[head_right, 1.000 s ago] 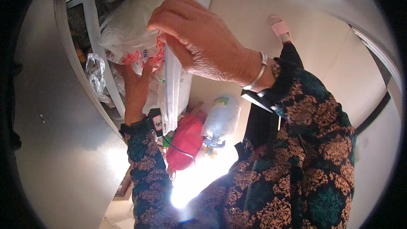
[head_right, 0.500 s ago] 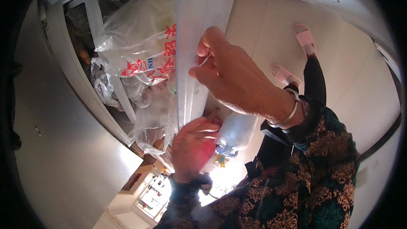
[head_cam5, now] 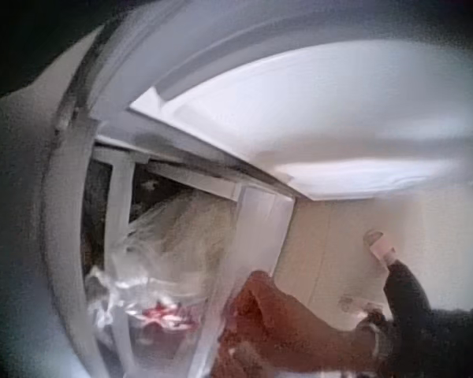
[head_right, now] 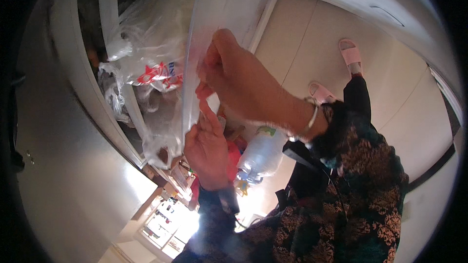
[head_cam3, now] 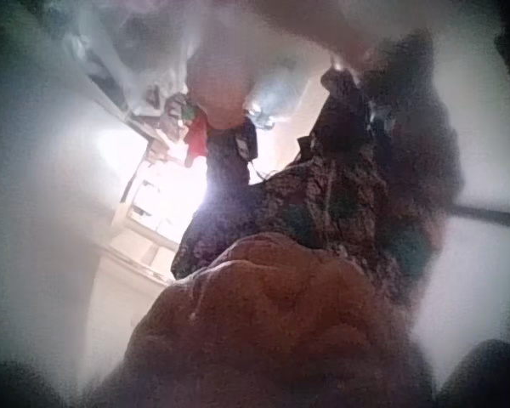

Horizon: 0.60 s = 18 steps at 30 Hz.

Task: The person opens the refrigerator freezer and main compartment, then moves several plastic bags containing food items between shelves. They rearrange the bags to create space and place some items back into the freezer.

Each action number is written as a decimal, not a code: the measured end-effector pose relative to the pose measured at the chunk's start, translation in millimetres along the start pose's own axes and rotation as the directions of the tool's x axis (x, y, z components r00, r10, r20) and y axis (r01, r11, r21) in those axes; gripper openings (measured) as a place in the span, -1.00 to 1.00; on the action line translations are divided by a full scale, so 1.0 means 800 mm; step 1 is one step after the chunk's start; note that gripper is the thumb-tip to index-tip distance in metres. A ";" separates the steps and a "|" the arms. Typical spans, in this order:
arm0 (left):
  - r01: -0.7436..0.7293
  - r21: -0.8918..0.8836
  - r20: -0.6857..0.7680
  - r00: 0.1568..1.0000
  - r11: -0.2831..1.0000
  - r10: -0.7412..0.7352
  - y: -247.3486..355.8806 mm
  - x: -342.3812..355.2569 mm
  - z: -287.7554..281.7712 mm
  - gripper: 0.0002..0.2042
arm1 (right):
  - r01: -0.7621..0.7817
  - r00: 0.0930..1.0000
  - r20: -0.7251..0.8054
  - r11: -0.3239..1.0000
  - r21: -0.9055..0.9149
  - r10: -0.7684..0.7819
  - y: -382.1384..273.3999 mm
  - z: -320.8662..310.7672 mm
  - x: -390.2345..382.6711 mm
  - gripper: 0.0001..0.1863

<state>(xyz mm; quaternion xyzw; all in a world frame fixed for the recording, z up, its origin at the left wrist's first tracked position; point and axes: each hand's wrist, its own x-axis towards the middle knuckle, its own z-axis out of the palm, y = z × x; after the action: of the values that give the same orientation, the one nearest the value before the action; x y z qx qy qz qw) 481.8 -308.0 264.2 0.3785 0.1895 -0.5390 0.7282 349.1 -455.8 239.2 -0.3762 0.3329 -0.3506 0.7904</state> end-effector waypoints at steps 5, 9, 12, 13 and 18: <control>0.043 -0.009 0.169 0.985 0.999 -0.041 0.023 0.023 -0.027 -0.56 | 0.105 0.989 0.102 0.994 0.000 -0.105 0.013 -0.006 0.014 -0.83; 0.056 -0.082 0.175 0.984 0.995 -0.041 0.019 0.028 -0.037 -0.55 | -0.181 0.983 -0.006 0.967 0.177 0.185 0.007 0.000 0.023 -0.74; 0.023 -0.054 0.211 0.977 0.998 -0.011 0.015 0.036 -0.039 -0.53 | -0.222 0.956 -0.112 0.916 0.333 0.272 0.006 0.012 0.027 -0.69; 0.026 -0.091 0.237 0.971 0.996 -0.004 0.014 0.038 -0.040 -0.53 | -0.218 0.950 -0.134 0.904 0.367 0.284 0.006 0.014 0.028 -0.69; -0.042 -0.075 0.123 0.991 0.996 0.051 -0.017 0.018 -0.048 -0.57 | -0.172 0.978 -0.072 0.956 0.237 0.194 0.002 -0.011 0.015 -0.70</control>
<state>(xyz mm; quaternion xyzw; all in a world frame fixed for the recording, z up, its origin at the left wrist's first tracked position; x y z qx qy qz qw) 479.3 -290.1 225.4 0.3217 0.1540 -0.5374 0.7642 348.9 -468.1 230.7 -0.2327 0.3605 -0.3293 0.8411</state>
